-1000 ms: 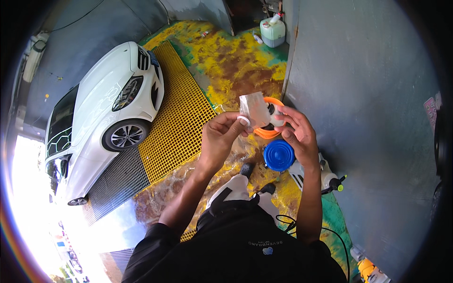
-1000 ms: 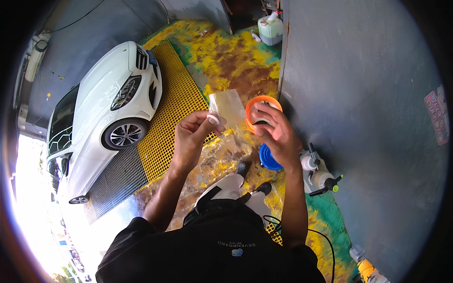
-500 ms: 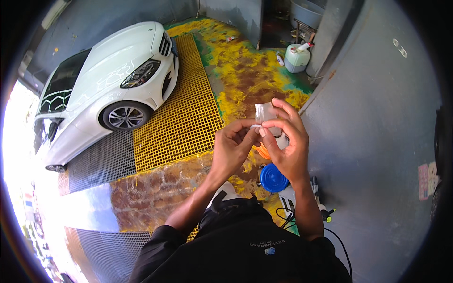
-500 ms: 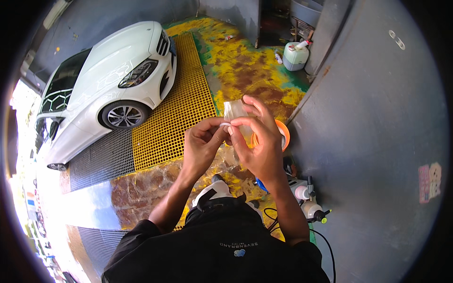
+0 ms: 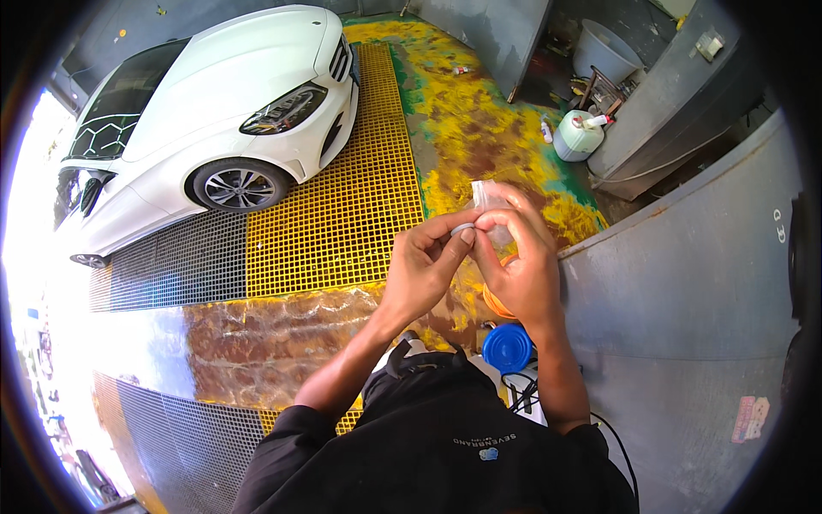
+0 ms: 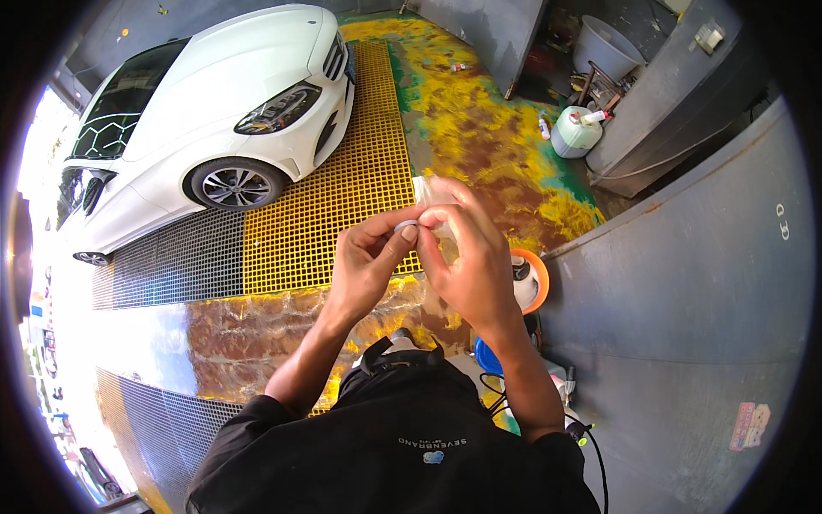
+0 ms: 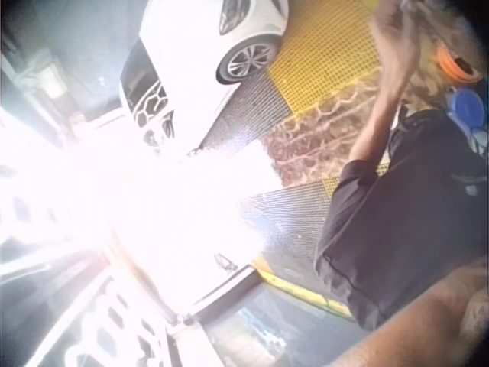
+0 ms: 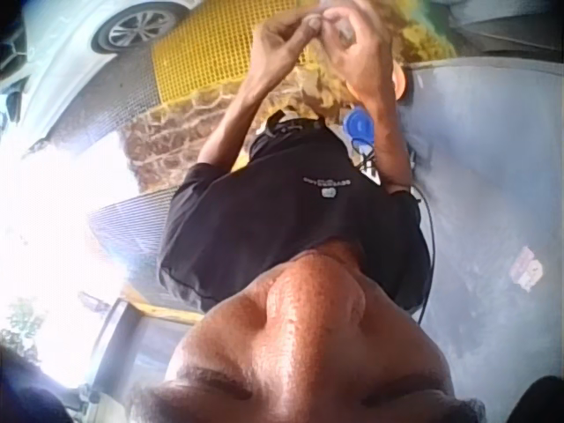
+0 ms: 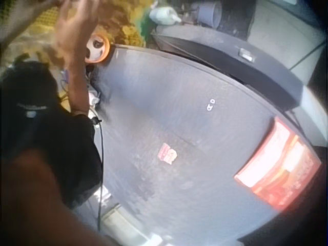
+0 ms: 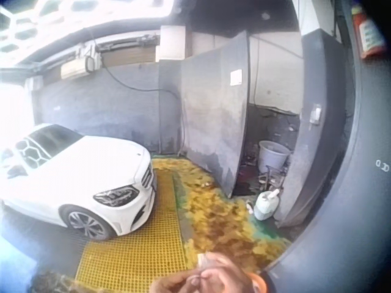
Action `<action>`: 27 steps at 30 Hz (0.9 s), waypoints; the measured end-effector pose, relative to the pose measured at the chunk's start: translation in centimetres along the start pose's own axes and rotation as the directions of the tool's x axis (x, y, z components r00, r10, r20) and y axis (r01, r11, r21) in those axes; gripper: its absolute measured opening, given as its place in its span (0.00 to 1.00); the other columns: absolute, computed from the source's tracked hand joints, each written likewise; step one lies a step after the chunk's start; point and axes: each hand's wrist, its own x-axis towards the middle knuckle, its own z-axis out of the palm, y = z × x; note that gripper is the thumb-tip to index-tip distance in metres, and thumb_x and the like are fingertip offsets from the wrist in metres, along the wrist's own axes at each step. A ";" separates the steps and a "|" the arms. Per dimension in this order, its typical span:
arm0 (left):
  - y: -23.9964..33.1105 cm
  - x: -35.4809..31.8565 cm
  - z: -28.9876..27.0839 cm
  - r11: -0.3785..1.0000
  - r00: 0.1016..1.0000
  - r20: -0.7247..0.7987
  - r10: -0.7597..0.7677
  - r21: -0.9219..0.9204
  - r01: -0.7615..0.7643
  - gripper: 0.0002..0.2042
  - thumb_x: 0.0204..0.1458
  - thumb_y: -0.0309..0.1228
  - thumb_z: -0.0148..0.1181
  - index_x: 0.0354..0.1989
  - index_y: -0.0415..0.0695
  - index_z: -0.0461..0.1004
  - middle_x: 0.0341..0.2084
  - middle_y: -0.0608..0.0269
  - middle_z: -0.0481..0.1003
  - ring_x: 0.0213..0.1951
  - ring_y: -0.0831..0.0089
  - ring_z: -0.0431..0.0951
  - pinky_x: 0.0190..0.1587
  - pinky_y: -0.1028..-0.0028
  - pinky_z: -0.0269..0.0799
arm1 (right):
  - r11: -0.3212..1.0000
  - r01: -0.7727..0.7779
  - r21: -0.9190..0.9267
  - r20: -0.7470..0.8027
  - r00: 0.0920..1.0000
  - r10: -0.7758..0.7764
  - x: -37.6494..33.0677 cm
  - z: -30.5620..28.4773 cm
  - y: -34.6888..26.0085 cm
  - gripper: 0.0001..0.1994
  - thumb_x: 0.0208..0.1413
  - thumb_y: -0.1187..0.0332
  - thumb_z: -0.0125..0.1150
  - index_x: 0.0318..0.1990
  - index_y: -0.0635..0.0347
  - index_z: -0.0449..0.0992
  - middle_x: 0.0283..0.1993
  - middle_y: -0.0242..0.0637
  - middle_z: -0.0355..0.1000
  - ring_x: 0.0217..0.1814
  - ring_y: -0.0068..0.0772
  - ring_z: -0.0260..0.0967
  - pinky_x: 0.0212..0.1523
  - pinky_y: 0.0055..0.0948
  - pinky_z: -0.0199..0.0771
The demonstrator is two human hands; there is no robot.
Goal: The person assembles a foam cannon spray gun by attaching a white tube, inserting a small ring, and securing the nozzle. They then place the assembled unit into a bucket and walk toward a white car.
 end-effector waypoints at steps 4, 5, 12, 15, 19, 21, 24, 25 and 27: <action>-0.1 2.1 -2.0 1.000 1.000 -0.028 0.009 -0.023 -0.010 0.15 0.62 0.25 0.54 0.55 0.34 0.73 0.36 0.63 0.77 0.38 0.81 0.74 0.41 0.80 0.69 | 1.000 0.022 -0.005 -0.022 1.000 -0.022 2.6 2.7 0.8 0.08 0.49 0.78 0.66 0.36 0.64 0.73 0.54 0.53 0.71 0.56 0.52 0.71 0.55 0.40 0.71; -0.1 2.6 -2.4 1.000 0.999 -0.048 -0.002 -0.022 0.001 0.15 0.62 0.25 0.53 0.56 0.33 0.72 0.39 0.60 0.78 0.40 0.78 0.76 0.44 0.78 0.72 | 0.999 0.036 -0.012 -0.022 0.999 -0.036 3.2 3.3 1.1 0.09 0.49 0.77 0.66 0.36 0.63 0.73 0.54 0.53 0.71 0.55 0.53 0.72 0.52 0.39 0.72; -0.4 7.4 -3.6 0.973 0.994 -0.091 0.053 -0.221 -0.073 0.19 0.63 0.32 0.52 0.57 0.32 0.71 0.43 0.57 0.78 0.46 0.76 0.76 0.50 0.77 0.70 | 0.995 0.083 0.051 -0.060 0.995 -0.080 8.1 6.3 5.2 0.09 0.45 0.77 0.66 0.33 0.62 0.71 0.51 0.52 0.73 0.50 0.52 0.75 0.44 0.38 0.77; -1.4 11.7 -3.7 0.945 0.996 -0.093 0.006 -0.326 -0.036 0.17 0.64 0.37 0.52 0.47 0.32 0.75 0.37 0.61 0.78 0.40 0.77 0.76 0.45 0.79 0.70 | 0.978 0.094 0.186 -0.054 0.995 -0.085 10.6 6.9 8.6 0.07 0.45 0.78 0.64 0.31 0.63 0.71 0.47 0.51 0.74 0.46 0.50 0.76 0.42 0.36 0.76; -2.8 19.1 -2.5 0.954 0.990 -0.102 -0.096 -0.293 0.062 0.13 0.62 0.37 0.56 0.36 0.37 0.75 0.27 0.68 0.76 0.30 0.84 0.73 0.33 0.81 0.67 | 0.943 0.037 0.330 0.006 0.999 -0.041 13.9 6.4 14.0 0.07 0.46 0.78 0.63 0.30 0.65 0.70 0.44 0.48 0.74 0.38 0.43 0.76 0.40 0.34 0.74; -3.3 22.9 -0.9 0.950 0.987 -0.108 -0.118 -0.300 0.081 0.12 0.62 0.36 0.57 0.36 0.38 0.75 0.27 0.68 0.76 0.29 0.84 0.73 0.33 0.81 0.67 | 0.930 -0.019 0.368 0.043 0.999 0.003 15.7 5.0 17.3 0.07 0.46 0.78 0.63 0.30 0.65 0.70 0.43 0.47 0.75 0.38 0.40 0.76 0.40 0.33 0.74; -3.6 29.0 2.0 0.942 0.991 -0.091 -0.094 -0.331 0.059 0.07 0.61 0.31 0.57 0.37 0.38 0.74 0.29 0.66 0.77 0.28 0.81 0.75 0.33 0.81 0.71 | 0.912 -0.067 0.404 0.038 0.998 0.056 19.0 2.3 22.9 0.07 0.46 0.78 0.63 0.31 0.64 0.70 0.45 0.46 0.75 0.41 0.34 0.75 0.42 0.30 0.73; -3.9 30.9 3.2 0.964 0.993 -0.095 -0.070 -0.264 0.043 0.07 0.61 0.30 0.56 0.37 0.38 0.74 0.29 0.66 0.77 0.28 0.82 0.76 0.33 0.81 0.72 | 0.904 -0.091 0.419 0.017 0.996 0.092 19.7 1.3 24.8 0.07 0.47 0.77 0.63 0.31 0.64 0.70 0.45 0.46 0.75 0.41 0.33 0.75 0.43 0.30 0.73; -4.6 34.5 5.5 0.997 0.995 -0.097 -0.010 -0.080 0.002 0.07 0.61 0.30 0.56 0.36 0.38 0.74 0.29 0.66 0.77 0.29 0.82 0.75 0.34 0.79 0.72 | 0.871 -0.100 0.481 -0.021 0.992 0.126 21.3 -0.7 28.8 0.07 0.48 0.76 0.62 0.32 0.64 0.70 0.50 0.45 0.75 0.46 0.33 0.74 0.45 0.30 0.75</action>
